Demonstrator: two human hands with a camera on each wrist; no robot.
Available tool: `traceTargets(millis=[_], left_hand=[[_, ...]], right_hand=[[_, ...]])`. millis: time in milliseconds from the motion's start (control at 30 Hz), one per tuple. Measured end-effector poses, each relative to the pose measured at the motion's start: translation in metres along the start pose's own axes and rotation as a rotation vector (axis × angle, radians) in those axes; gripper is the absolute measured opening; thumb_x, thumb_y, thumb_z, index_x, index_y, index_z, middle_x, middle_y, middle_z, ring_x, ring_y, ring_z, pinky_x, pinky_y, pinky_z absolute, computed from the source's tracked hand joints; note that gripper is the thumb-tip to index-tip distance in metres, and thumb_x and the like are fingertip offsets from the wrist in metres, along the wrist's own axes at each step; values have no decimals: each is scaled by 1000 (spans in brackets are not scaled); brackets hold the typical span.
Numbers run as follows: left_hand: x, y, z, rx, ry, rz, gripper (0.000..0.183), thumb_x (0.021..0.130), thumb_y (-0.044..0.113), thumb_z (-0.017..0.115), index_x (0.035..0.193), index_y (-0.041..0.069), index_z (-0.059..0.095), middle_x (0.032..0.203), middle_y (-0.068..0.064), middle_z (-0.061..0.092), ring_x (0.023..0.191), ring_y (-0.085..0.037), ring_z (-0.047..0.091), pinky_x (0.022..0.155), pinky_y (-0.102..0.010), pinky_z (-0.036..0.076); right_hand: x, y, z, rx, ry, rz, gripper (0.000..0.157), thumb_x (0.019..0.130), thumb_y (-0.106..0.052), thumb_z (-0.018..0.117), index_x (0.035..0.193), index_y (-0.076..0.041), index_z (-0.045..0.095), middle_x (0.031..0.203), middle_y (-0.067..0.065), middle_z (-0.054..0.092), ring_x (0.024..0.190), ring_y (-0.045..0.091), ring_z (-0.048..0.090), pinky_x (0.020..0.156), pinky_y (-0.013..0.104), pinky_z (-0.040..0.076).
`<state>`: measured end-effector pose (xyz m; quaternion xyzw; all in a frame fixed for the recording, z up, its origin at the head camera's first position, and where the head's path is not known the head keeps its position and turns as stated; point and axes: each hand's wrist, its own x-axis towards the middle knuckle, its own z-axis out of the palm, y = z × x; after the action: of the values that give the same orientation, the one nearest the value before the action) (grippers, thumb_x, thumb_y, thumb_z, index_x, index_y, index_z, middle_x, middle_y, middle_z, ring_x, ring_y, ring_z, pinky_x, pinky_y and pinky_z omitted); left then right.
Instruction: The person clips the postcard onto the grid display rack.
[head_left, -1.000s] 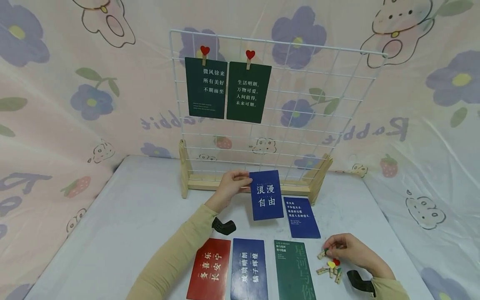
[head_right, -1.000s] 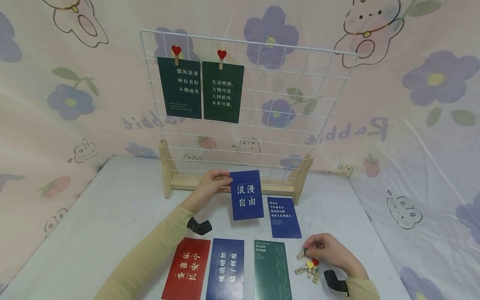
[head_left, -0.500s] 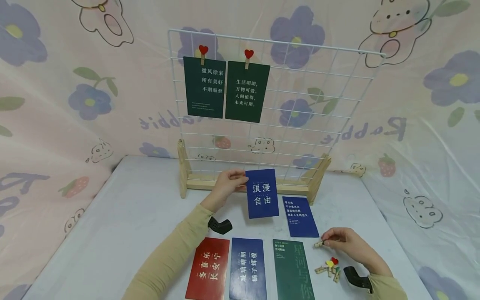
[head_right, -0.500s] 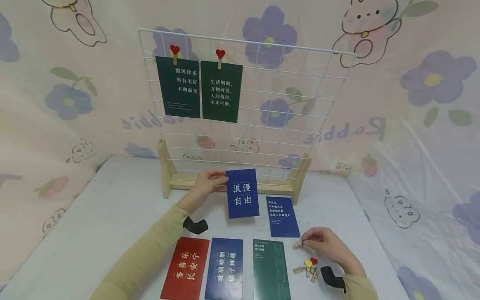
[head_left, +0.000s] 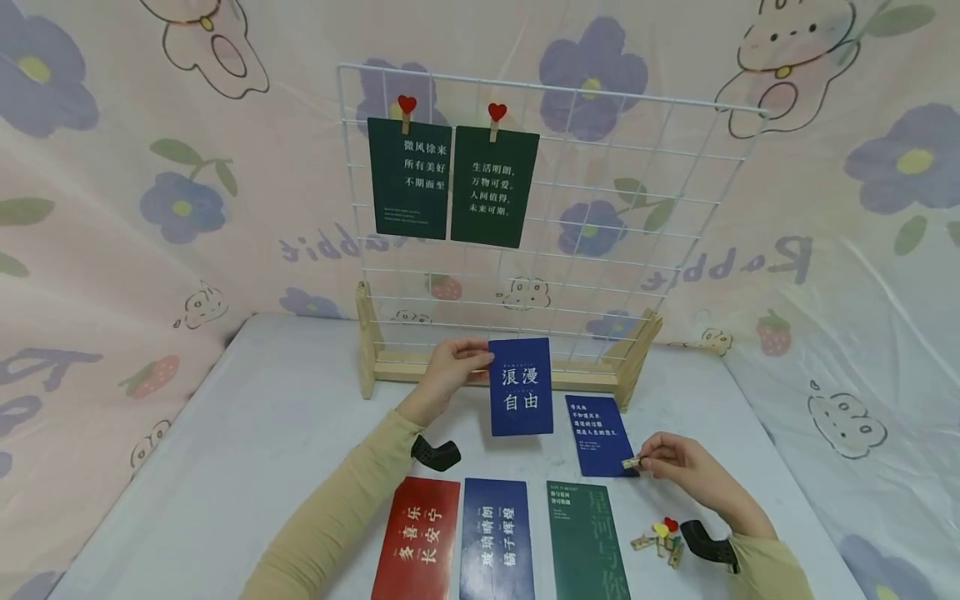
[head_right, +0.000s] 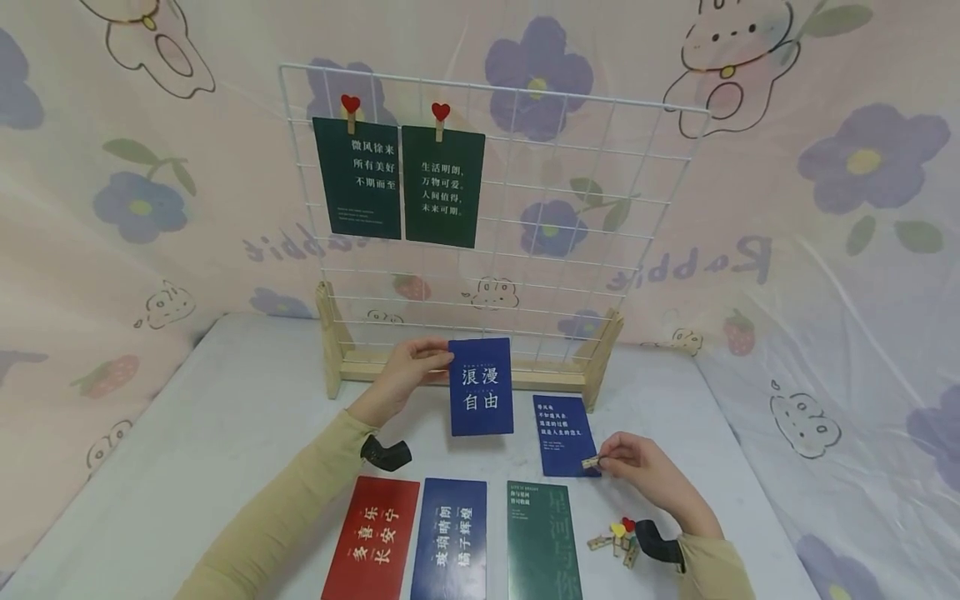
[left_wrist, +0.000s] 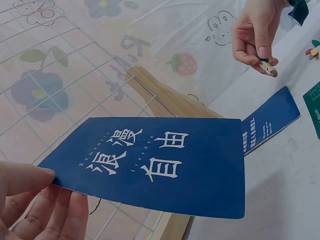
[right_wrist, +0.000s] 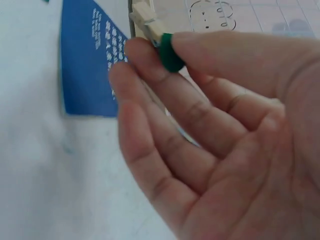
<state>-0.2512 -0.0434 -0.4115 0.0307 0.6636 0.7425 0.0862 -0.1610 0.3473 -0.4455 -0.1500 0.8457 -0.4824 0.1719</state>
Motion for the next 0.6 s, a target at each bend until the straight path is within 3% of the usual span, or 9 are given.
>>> traceTargets(millis=[300,600], left_hand=[[-3,5,4,16,-13,32,26,90,5,66,116,-2,62,102,-15,65,87,-20,66,87,-43,53],[-5,7,8,45,-10,50,25,91,7,66,115,-1,63,99,-12,65,87,-19,65,80,-32,56]], right_hand=[[10,-23,-1,-29,69,-61,25,99,-13,53,109,10,52,98,23,65,89,27,65,72,33,54],[23,-45,3,-32,155,-157,23,100,-11,51,110,9,54,94,20,66,83,19,65,69,28,54]])
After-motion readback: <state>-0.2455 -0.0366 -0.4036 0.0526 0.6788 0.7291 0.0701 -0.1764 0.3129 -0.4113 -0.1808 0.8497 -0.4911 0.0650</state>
